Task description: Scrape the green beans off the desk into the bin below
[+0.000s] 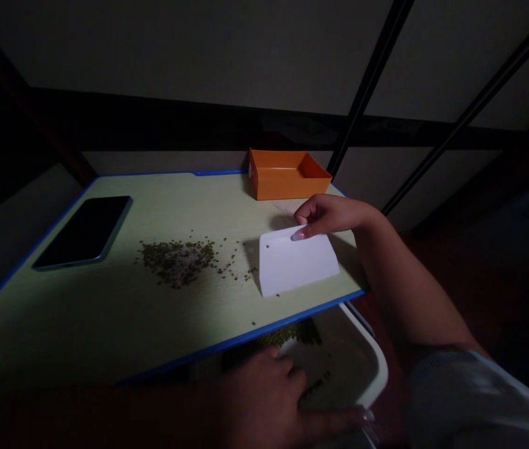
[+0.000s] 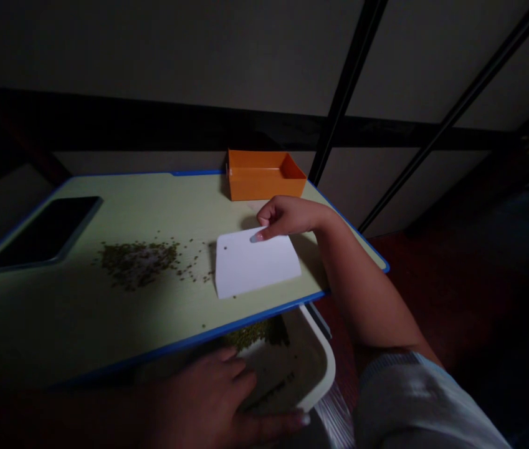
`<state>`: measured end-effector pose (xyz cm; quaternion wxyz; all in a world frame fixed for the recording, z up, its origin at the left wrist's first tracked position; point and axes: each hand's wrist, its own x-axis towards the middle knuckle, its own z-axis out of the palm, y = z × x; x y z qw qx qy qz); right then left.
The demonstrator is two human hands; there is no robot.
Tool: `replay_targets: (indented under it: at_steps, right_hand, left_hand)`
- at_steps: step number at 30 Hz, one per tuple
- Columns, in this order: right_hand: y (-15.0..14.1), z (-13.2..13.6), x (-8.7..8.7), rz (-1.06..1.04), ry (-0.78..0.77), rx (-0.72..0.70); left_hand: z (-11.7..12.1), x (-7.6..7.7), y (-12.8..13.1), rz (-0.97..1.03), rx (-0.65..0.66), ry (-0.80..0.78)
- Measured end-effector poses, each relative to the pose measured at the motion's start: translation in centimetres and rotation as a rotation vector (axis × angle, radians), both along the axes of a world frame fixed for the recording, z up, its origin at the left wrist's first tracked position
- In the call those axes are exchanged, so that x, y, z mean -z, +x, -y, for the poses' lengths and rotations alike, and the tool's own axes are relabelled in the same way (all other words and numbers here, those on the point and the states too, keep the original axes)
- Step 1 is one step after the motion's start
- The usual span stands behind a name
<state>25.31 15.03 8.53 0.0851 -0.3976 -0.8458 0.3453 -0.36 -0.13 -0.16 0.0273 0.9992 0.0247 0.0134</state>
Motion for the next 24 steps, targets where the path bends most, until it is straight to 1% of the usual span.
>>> replay_targets:
  at_steps: [3,7,10,14,16,24]
  right_hand:
    - [-0.2,0.3,-0.1,0.043,0.018,-0.026]
    - [-1.1,0.6,0.1,0.065,0.024,-0.065]
    - [-1.8,0.7,0.5,0.032,-0.008,-0.088]
    - [-2.4,0.6,1.2,0.005,-0.124,-0.106]
    - [-2.5,0.6,1.5,-0.008,-0.156,-0.121]
    - [-2.5,0.7,1.4,-0.121,-0.132,-0.165]
  left_hand:
    - [0.0,0.2,0.0,-0.004,-0.021,-0.013]
    - [0.1,0.3,-0.1,0.012,0.006,-0.004]
    - [0.1,0.2,-0.1,0.02,0.0,0.001]
    - [-0.1,0.3,-0.1,0.045,0.002,-0.017]
    - [-0.1,0.3,-0.1,0.046,0.007,-0.015]
    - [-0.2,0.1,0.0,0.043,0.011,-0.015]
